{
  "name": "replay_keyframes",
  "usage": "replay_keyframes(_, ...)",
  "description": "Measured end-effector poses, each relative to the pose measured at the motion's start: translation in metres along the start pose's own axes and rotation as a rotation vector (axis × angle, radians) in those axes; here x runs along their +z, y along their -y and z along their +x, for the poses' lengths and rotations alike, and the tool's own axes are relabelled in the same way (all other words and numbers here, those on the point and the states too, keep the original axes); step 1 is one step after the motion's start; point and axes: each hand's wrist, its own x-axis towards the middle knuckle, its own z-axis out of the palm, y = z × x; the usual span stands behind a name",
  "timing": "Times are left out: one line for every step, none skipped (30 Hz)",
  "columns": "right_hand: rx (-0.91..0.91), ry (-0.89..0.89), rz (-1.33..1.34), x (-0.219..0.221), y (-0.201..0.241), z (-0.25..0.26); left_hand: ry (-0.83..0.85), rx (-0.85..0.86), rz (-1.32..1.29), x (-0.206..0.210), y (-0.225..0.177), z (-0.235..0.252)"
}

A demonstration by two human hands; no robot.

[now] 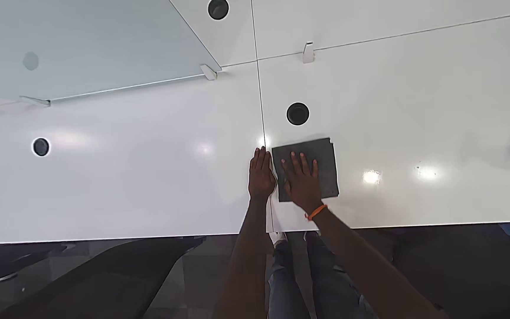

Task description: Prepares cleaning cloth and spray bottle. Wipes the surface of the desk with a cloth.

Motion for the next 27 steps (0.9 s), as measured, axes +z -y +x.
replay_keyframes(0.017, 0.047, -0.008, 0.006, 0.010, -0.024, 0.001, 0.005, 0.001, 0.000, 0.000, -0.002)
replay_keyframes(0.018, 0.072, -0.012, 0.011, 0.019, -0.047, 0.004, 0.006, -0.002, 0.000, 0.001, -0.002)
replay_keyframes(0.001, 0.069, -0.014, 0.017, 0.025, -0.068, 0.008, 0.006, 0.001, 0.000, 0.003, -0.003)
replay_keyframes(-0.024, 0.058, -0.014, 0.021, 0.028, -0.087, 0.009, 0.008, 0.004, 0.000, 0.004, -0.003)
replay_keyframes(-0.055, 0.045, -0.008, 0.024, 0.026, -0.103, 0.006, 0.011, 0.004, 0.000, 0.004, -0.003)
replay_keyframes(-0.086, 0.038, 0.000, 0.025, 0.021, -0.116, 0.003, 0.015, 0.006, 0.000, 0.004, -0.003)
replay_keyframes(-0.111, 0.038, 0.000, 0.023, 0.013, -0.127, -0.002, 0.019, 0.008, 0.000, 0.004, -0.002)
replay_keyframes(-0.127, 0.030, -0.006, 0.021, 0.000, -0.138, -0.004, 0.022, 0.009, 0.000, 0.005, -0.003)
replay_keyframes(-0.129, 0.015, -0.014, 0.019, -0.015, -0.149, -0.003, 0.024, 0.007, 0.000, 0.004, -0.003)
replay_keyframes(-0.115, -0.019, -0.031, 0.017, -0.032, -0.159, 0.000, 0.020, 0.007, 0.000, 0.004, -0.004)
replay_keyframes(-0.088, -0.053, -0.046, 0.016, -0.049, -0.168, 0.005, 0.015, 0.010, -0.001, 0.004, -0.005)
replay_keyframes(-0.055, -0.082, -0.063, 0.015, -0.067, -0.177, 0.013, 0.012, 0.015, -0.002, 0.003, -0.005)
replay_keyframes(-0.026, -0.109, -0.088, 0.014, -0.083, -0.184, 0.021, 0.008, 0.020, -0.003, 0.001, -0.004)
replay_keyframes(0.000, -0.119, -0.112, 0.013, -0.096, -0.190, 0.032, 0.001, 0.026, -0.003, 0.000, -0.004)
replay_keyframes(0.021, -0.121, -0.126, 0.013, -0.104, -0.193, 0.036, -0.003, 0.037, -0.003, -0.001, -0.003)
replay_keyframes(0.043, -0.112, -0.131, 0.012, -0.107, -0.195, 0.033, -0.007, 0.046, -0.003, -0.002, -0.003)
replay_keyframes(0.069, -0.101, -0.131, 0.010, -0.106, -0.194, 0.032, -0.017, 0.059, -0.002, -0.004, -0.003)
replay_keyframes(0.103, -0.091, -0.130, 0.009, -0.101, -0.187, 0.040, -0.032, 0.070, -0.001, -0.006, -0.002)
replay_keyframes(0.145, -0.069, -0.133, 0.006, -0.093, -0.180, 0.059, -0.045, 0.087, -0.002, -0.009, -0.004)
replay_keyframes(0.182, -0.045, -0.138, 0.002, -0.085, -0.165, 0.068, -0.053, 0.105, -0.002, -0.010, -0.004)
replay_keyframes(0.208, -0.030, -0.140, -0.001, -0.080, -0.145, 0.069, -0.056, 0.121, -0.003, -0.009, -0.001)
replay_keyframes(0.223, -0.018, -0.135, -0.005, -0.077, -0.128, 0.071, -0.058, 0.129, -0.004, -0.009, 0.000)
replay_keyframes(0.226, -0.021, -0.128, -0.008, -0.078, -0.112, 0.070, -0.059, 0.126, -0.003, -0.010, -0.002)
replay_keyframes(0.223, -0.030, -0.119, -0.011, -0.080, -0.093, 0.067, -0.060, 0.121, -0.003, -0.011, -0.002)
replay_keyframes(0.219, -0.049, -0.110, -0.014, -0.082, -0.073, 0.069, -0.063, 0.118, -0.003, -0.011, -0.001)
replay_keyframes(0.220, -0.066, -0.104, -0.018, -0.084, -0.053, 0.075, -0.069, 0.119, -0.004, -0.011, 0.000)
replay_keyframes(0.224, -0.076, -0.099, -0.022, -0.085, -0.035, 0.069, -0.070, 0.122, -0.004, -0.012, -0.001)
